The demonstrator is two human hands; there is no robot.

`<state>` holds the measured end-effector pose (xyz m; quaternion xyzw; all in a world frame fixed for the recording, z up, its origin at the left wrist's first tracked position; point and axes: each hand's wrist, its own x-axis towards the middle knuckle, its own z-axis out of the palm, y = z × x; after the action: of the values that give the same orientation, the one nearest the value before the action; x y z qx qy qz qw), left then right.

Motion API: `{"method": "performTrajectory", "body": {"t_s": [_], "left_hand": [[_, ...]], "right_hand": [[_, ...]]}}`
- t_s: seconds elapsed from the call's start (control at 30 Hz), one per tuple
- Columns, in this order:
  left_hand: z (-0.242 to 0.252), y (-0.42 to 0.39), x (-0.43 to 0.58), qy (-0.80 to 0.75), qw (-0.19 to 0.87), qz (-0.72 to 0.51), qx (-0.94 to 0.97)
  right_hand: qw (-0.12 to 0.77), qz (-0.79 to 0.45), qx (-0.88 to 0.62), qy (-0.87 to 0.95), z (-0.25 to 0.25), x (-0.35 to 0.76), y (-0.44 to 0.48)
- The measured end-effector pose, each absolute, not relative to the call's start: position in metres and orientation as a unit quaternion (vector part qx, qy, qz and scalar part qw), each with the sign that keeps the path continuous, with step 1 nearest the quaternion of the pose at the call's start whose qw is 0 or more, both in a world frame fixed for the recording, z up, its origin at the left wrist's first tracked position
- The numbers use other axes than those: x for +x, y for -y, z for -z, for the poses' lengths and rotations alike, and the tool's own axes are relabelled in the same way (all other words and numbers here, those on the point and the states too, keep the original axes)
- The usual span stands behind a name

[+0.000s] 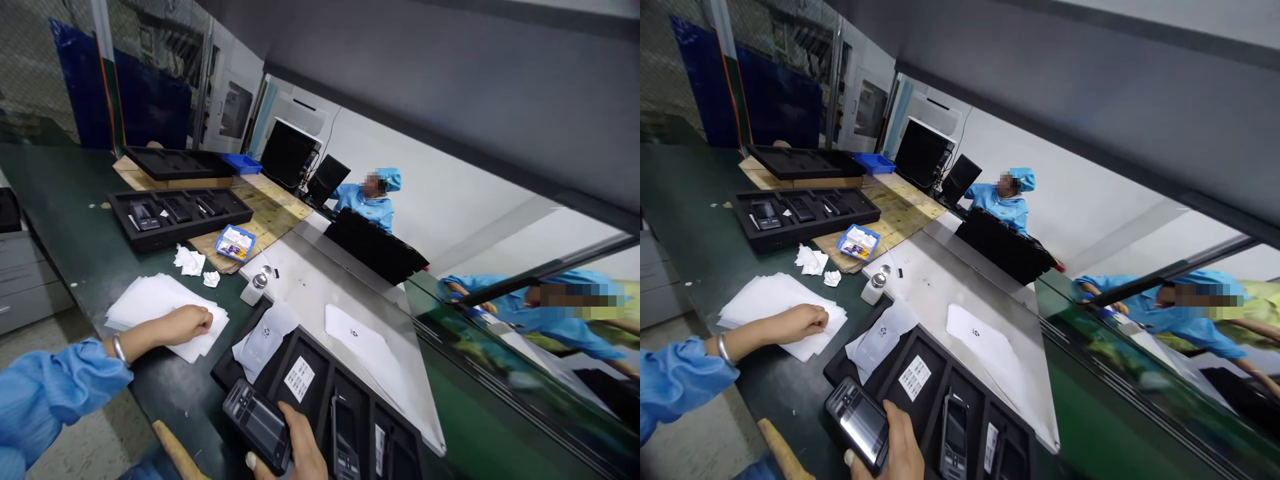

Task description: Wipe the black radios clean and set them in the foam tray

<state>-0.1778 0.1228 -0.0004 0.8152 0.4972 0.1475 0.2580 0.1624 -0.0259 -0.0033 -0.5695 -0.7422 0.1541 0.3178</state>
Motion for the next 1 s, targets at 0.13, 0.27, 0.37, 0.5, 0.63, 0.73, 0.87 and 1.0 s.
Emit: {"method": "performTrajectory", "body": {"t_s": [0.13,0.27,0.37,0.5,0.63,0.73,0.87,1.0], "left_hand": [[-0.005,-0.129,-0.181,-0.492,0.276,-0.143,0.813],[-0.001,-0.132,-0.171,-0.514,0.245,-0.143,0.809],[0.004,-0.133,-0.166,-0.524,0.23,-0.15,0.806],[0.004,-0.129,-0.171,-0.513,0.226,-0.183,0.808],[0.004,-0.117,-0.176,-0.495,0.218,-0.208,0.815],[0.006,-0.109,-0.175,-0.493,0.197,-0.209,0.821],[0.008,-0.104,-0.171,-0.503,0.163,-0.177,0.83],[0.005,-0.104,-0.164,-0.515,0.148,-0.137,0.833]], "right_hand": [[0.334,-0.143,-0.571,0.736,0.001,0.155,0.013],[0.34,-0.119,-0.583,0.728,-0.006,0.147,0.001],[0.333,-0.107,-0.577,0.738,-0.014,0.141,-0.008],[0.32,-0.082,-0.608,0.722,-0.021,0.125,-0.023],[0.273,-0.076,-0.648,0.707,-0.024,0.099,-0.041],[0.233,-0.079,-0.668,0.703,-0.026,0.082,-0.051],[0.201,-0.082,-0.671,0.709,-0.029,0.072,-0.056],[0.186,-0.096,-0.679,0.704,-0.032,0.075,-0.055]]}}
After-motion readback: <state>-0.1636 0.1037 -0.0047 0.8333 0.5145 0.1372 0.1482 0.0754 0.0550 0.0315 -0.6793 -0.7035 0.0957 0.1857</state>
